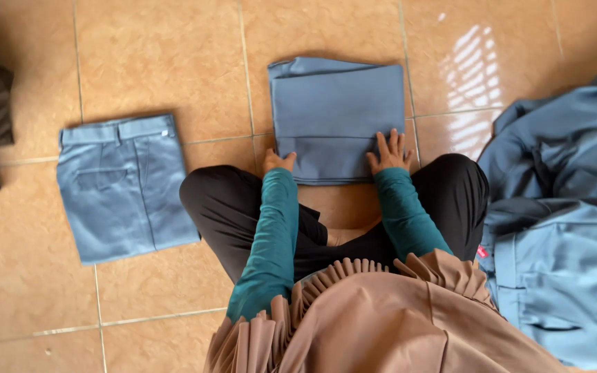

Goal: The person sits on a tiled floor and folds multiple pairs of light blue trousers by hand. They smooth each pair, fold the legs together, fold the garment in half, and then fold it again into a compact rectangle. The folded trousers are stacked neatly to the side.

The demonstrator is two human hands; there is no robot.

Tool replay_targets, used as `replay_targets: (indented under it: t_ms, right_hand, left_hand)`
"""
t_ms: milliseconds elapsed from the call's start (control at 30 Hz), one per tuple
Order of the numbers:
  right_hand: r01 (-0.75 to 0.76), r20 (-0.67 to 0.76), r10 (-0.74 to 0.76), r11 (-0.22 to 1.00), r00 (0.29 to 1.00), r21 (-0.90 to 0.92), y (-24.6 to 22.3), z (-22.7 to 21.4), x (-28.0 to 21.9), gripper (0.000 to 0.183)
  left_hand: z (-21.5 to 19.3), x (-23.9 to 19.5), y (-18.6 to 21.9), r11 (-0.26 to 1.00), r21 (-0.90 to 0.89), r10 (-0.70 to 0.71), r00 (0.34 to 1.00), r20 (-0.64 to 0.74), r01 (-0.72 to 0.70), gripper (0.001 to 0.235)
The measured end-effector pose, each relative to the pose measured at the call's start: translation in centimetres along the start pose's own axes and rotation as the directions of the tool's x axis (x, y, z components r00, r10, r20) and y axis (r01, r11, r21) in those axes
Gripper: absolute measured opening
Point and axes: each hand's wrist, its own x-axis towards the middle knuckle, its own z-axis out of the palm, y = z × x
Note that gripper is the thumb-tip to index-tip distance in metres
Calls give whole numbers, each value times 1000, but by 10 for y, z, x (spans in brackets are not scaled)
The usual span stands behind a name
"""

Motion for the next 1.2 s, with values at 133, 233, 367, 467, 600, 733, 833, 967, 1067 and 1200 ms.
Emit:
replay_targets:
  t_ms: [133,233,367,467,600,733,833,967,1067,1200]
  right_hand:
    - [34,67,-38,997,997,66,-28,-26,-49,109]
    - [102,199,-94,994,975,-33,-43,-40,-72,132]
    - [101,277,-67,989,958,-110,-48,-48,-65,126]
    - [134,251,-117,990,961,-51,-41,-31,-51,118]
    - [317,186,-331,943,925,99,-46,-12,-56,82]
    - [375,184,-374,926,909,30,-26,111,4,67]
    - [24,235,-186,828,954,560,-75,-8,-38,78]
    - [-454,459,35,-101,887,885,-50,11,-9,91]
    - [-431,445,143,-118,884,895,-28,16,10,99]
    - [-263,148,337,324,930,909,49,118,67,83]
  left_hand:
    - [-40,-36,15,979,-184,-69,990,126,91,97]
    - [-46,-46,16,960,-237,-118,982,147,150,88]
    - [-90,-134,65,609,-768,-28,974,226,196,101]
    - [-131,-211,105,95,-972,6,976,216,215,89]
    - [-178,-259,135,-315,-942,-97,984,149,112,74]
    - [-181,-273,182,-236,-956,-132,981,-145,-173,78]
    - [-157,-254,219,-36,-947,-49,947,-317,-319,84]
    - [-131,-227,278,-14,-955,391,877,-279,-298,79]
    - [-87,-183,274,208,-921,596,789,-149,-330,68]
    - [-11,-117,198,733,-504,508,860,-41,-457,51]
